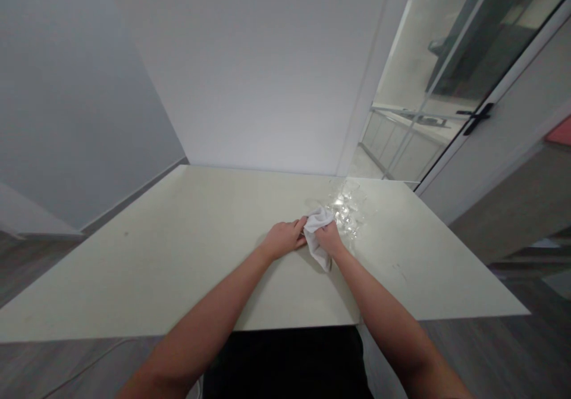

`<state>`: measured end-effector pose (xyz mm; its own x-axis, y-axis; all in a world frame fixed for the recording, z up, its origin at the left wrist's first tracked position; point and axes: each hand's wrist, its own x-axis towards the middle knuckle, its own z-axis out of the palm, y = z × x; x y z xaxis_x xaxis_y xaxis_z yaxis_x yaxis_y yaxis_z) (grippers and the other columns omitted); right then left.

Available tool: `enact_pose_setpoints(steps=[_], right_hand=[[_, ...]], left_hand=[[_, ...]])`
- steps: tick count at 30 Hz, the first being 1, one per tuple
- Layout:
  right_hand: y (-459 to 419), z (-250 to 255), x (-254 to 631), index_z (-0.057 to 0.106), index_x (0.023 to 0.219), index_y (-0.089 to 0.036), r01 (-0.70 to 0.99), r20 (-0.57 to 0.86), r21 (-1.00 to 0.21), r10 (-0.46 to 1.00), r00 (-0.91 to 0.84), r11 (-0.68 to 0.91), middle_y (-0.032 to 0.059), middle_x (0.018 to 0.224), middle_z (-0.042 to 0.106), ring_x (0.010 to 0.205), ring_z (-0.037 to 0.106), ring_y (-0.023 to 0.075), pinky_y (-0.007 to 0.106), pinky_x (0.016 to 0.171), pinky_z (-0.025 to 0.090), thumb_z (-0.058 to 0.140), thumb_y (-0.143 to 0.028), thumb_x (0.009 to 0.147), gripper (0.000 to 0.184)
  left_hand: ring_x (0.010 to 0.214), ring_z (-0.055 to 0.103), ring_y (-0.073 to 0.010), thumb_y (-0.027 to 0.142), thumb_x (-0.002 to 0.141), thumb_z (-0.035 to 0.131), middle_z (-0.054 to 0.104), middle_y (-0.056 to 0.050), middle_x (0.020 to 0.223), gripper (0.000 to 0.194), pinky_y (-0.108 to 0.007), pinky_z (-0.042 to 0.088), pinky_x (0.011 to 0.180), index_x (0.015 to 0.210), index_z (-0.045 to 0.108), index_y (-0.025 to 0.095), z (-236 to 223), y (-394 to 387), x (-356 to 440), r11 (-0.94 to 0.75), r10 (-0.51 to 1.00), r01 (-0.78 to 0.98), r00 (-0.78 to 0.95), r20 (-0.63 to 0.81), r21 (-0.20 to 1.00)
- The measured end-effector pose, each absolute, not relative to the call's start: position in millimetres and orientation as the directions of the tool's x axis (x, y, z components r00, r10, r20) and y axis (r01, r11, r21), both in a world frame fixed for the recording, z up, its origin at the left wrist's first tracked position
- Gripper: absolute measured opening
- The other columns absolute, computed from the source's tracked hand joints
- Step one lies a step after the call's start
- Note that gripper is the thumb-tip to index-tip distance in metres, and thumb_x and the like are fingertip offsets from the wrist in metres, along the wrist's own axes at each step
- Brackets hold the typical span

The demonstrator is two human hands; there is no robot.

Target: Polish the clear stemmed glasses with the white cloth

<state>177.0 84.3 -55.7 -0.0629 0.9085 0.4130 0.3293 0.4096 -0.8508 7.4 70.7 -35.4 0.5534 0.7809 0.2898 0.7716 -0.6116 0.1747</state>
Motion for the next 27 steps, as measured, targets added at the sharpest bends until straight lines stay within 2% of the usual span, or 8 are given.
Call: enact_pose_setpoints(steps=[4, 8, 11, 13, 16, 21, 23, 27], right_hand=[[81.4, -56.4, 179.1, 0.063, 0.08, -0.016, 0.325, 0.418, -0.843, 0.902, -0.107, 0.429, 0.0041, 0.078, 0.067, 0.07, 0.06, 0.0172, 0.029, 0.069, 0.051, 0.055, -0.022, 0.069, 0.015], [76.9, -53.7, 176.1, 0.064, 0.097, -0.016, 0.29, 0.475, -0.82, 0.869, -0.137, 0.494, 0.0078, 0.096, 0.069, 0.085, 0.063, 0.021, 0.033, 0.08, 0.051, 0.065, -0.025, 0.066, 0.032], [74.8, -54.8, 176.9, 0.062, 0.102, -0.017, 0.311, 0.516, -0.793, 0.849, -0.117, 0.525, 0.009, 0.102, 0.068, 0.092, 0.063, 0.0228, 0.036, 0.087, 0.049, 0.071, -0.029, 0.062, 0.043], [73.5, -55.6, 178.5, 0.061, 0.105, -0.017, 0.337, 0.537, -0.774, 0.838, -0.098, 0.536, 0.0097, 0.104, 0.067, 0.095, 0.062, 0.0237, 0.038, 0.09, 0.048, 0.073, -0.031, 0.061, 0.048], [71.3, -53.5, 178.8, 0.062, 0.105, -0.019, 0.36, 0.557, -0.752, 0.824, -0.102, 0.553, 0.0097, 0.106, 0.067, 0.099, 0.061, 0.0245, 0.039, 0.094, 0.046, 0.072, -0.032, 0.062, 0.046], [72.4, -51.4, 169.7, 0.064, 0.101, -0.019, 0.287, 0.549, -0.748, 0.801, -0.24, 0.599, 0.0073, 0.105, 0.067, 0.1, 0.06, 0.0226, 0.037, 0.097, 0.043, 0.067, -0.025, 0.064, 0.037], [76.6, -55.6, 165.6, 0.064, 0.098, -0.017, 0.213, 0.462, -0.832, 0.853, -0.243, 0.512, 0.0067, 0.101, 0.068, 0.094, 0.061, 0.0216, 0.036, 0.091, 0.046, 0.067, -0.023, 0.062, 0.036], [89.2, -67.3, 163.0, 0.063, 0.093, -0.016, 0.122, 0.277, -0.948, 0.951, -0.133, 0.293, 0.006, 0.091, 0.067, 0.083, 0.061, 0.0194, 0.032, 0.077, 0.049, 0.061, -0.028, 0.068, 0.028]], left_hand=[[0.078, 0.065, -0.0257, 0.048, 0.088, 0.05, 0.066, -0.005, 0.083, 0.045, -0.029, 0.042, 0.063, 0.124, 0.042, 0.022, -35.3, 73.2, 1.5, -0.593, 0.804, 0.717, 0.551, 0.225, 0.366], [0.074, 0.061, -0.0202, 0.042, 0.085, 0.053, 0.064, -0.001, 0.083, 0.037, -0.026, 0.042, 0.063, 0.116, 0.048, 0.023, -28.9, 74.8, -7.7, -0.554, 0.796, 0.556, 0.571, 0.199, 0.62], [0.07, 0.059, -0.018, 0.039, 0.084, 0.054, 0.063, 0.0, 0.082, 0.035, -0.025, 0.041, 0.062, 0.114, 0.049, 0.022, -25.6, 74.9, -10.2, -0.532, 0.779, 0.466, 0.596, 0.193, 0.707], [0.067, 0.058, -0.018, 0.039, 0.083, 0.055, 0.063, 0.001, 0.078, 0.037, -0.025, 0.04, 0.059, 0.115, 0.048, 0.023, -25.1, 75.0, -10.1, -0.55, 0.777, 0.492, 0.597, 0.199, 0.675], [0.067, 0.06, -0.0195, 0.039, 0.082, 0.057, 0.064, 0.0, 0.077, 0.039, -0.025, 0.038, 0.058, 0.116, 0.047, 0.023, -26.5, 75.3, -9.5, -0.588, 0.782, 0.589, 0.588, 0.205, 0.555], [0.08, 0.065, -0.0257, 0.047, 0.077, 0.064, 0.068, -0.006, 0.09, 0.049, -0.027, 0.04, 0.062, 0.117, 0.047, 0.023, -32.8, 76.9, -12.6, -0.635, 0.772, 0.701, 0.596, 0.222, 0.323], [0.081, 0.066, -0.0265, 0.047, 0.079, 0.063, 0.069, -0.008, 0.094, 0.051, -0.027, 0.041, 0.062, 0.12, 0.044, 0.022, -34.7, 77.8, -14.9, -0.644, 0.765, 0.725, 0.601, 0.233, 0.245], [0.075, 0.065, -0.0265, 0.046, 0.084, 0.059, 0.068, -0.009, 0.081, 0.04, -0.029, 0.041, 0.064, 0.11, 0.05, 0.017, -32.4, 77.4, -13.7, -0.617, 0.764, 0.786, 0.585, 0.274, 0.042]])
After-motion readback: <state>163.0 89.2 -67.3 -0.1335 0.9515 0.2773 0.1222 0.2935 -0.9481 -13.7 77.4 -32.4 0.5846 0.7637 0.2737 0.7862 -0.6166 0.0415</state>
